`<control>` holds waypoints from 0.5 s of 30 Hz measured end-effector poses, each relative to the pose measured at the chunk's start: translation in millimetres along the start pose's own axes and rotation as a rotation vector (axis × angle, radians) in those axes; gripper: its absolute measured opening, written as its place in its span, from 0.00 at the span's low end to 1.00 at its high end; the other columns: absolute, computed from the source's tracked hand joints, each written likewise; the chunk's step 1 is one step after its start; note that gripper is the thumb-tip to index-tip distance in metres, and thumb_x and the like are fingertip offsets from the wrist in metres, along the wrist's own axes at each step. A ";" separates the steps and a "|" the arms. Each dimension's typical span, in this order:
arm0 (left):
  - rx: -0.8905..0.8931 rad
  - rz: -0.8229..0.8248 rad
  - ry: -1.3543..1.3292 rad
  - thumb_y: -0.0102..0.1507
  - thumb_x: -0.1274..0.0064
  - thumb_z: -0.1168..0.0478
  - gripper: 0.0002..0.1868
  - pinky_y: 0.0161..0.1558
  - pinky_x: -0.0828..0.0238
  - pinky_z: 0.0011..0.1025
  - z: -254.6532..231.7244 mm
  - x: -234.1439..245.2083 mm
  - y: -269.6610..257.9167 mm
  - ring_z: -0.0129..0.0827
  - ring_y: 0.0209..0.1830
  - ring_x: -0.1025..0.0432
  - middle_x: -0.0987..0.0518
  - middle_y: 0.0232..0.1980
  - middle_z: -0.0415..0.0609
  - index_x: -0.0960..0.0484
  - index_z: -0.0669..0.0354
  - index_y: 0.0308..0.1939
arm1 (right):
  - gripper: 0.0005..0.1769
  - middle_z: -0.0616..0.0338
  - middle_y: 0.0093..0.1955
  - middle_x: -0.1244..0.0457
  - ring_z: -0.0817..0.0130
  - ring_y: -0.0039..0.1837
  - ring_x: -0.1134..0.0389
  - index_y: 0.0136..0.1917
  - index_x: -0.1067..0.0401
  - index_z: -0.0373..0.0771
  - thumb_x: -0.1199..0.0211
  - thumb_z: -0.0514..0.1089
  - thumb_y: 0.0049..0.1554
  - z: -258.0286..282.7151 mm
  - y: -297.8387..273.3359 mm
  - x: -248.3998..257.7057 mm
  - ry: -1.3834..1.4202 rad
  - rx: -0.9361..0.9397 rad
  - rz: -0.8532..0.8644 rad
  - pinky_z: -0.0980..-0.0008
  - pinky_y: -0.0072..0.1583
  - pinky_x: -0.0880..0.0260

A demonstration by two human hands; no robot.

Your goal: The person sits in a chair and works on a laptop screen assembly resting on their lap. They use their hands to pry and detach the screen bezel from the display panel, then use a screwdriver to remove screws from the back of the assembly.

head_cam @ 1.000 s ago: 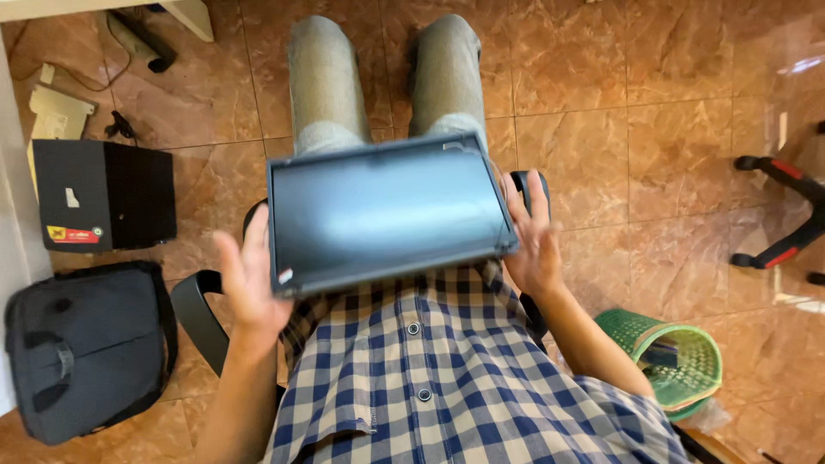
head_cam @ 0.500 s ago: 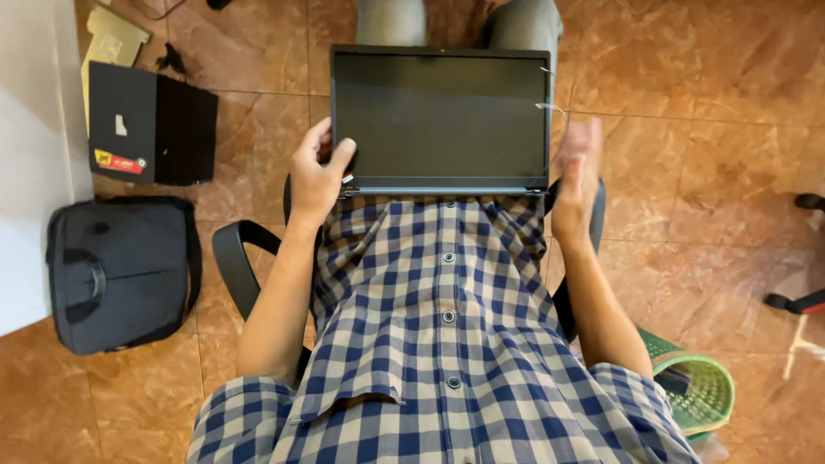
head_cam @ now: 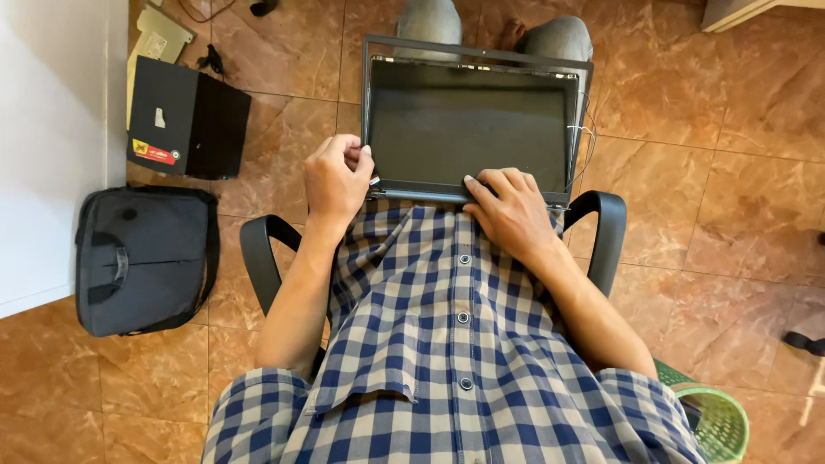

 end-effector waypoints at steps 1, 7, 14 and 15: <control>0.002 0.002 -0.001 0.50 0.43 0.55 0.06 0.26 0.31 0.26 -5.9 5.0 -0.4 0.27 0.22 0.28 0.27 0.22 0.35 0.22 0.48 0.28 | 0.15 0.61 0.47 0.40 0.61 0.49 0.40 0.50 0.29 0.45 0.42 0.53 0.52 1.1 2.3 4.5 0.000 -0.001 0.003 0.66 0.47 0.42; 0.073 0.061 -0.305 0.54 0.44 0.62 0.06 0.29 0.30 0.29 -9.8 11.0 -1.8 0.36 0.25 0.26 0.25 0.25 0.48 0.22 0.59 0.32 | 0.19 0.55 0.45 0.45 0.54 0.46 0.42 0.53 0.33 0.38 0.39 0.44 0.48 -7.6 11.3 -4.8 0.242 -0.014 0.265 0.61 0.44 0.42; 0.151 0.160 -0.388 0.55 0.45 0.60 0.12 0.31 0.31 0.28 -2.7 7.7 -6.7 0.31 0.27 0.27 0.24 0.30 0.48 0.22 0.60 0.40 | 0.16 0.53 0.45 0.46 0.52 0.45 0.42 0.51 0.34 0.36 0.40 0.41 0.49 -5.9 18.5 -4.5 0.341 -0.025 0.372 0.59 0.45 0.40; 0.204 0.183 -0.424 0.56 0.45 0.58 0.14 0.31 0.32 0.26 1.0 6.2 -7.6 0.28 0.28 0.28 0.23 0.31 0.47 0.23 0.59 0.43 | 0.18 0.56 0.45 0.47 0.54 0.45 0.42 0.52 0.34 0.39 0.39 0.44 0.48 -9.3 15.8 -9.3 0.339 -0.036 0.366 0.61 0.45 0.41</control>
Point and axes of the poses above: each hand's wrist, its own y-axis towards the middle knuckle, its own x-axis out of the back of the hand, z = x × y, the point moved 8 cm from there along y, towards the middle knuckle
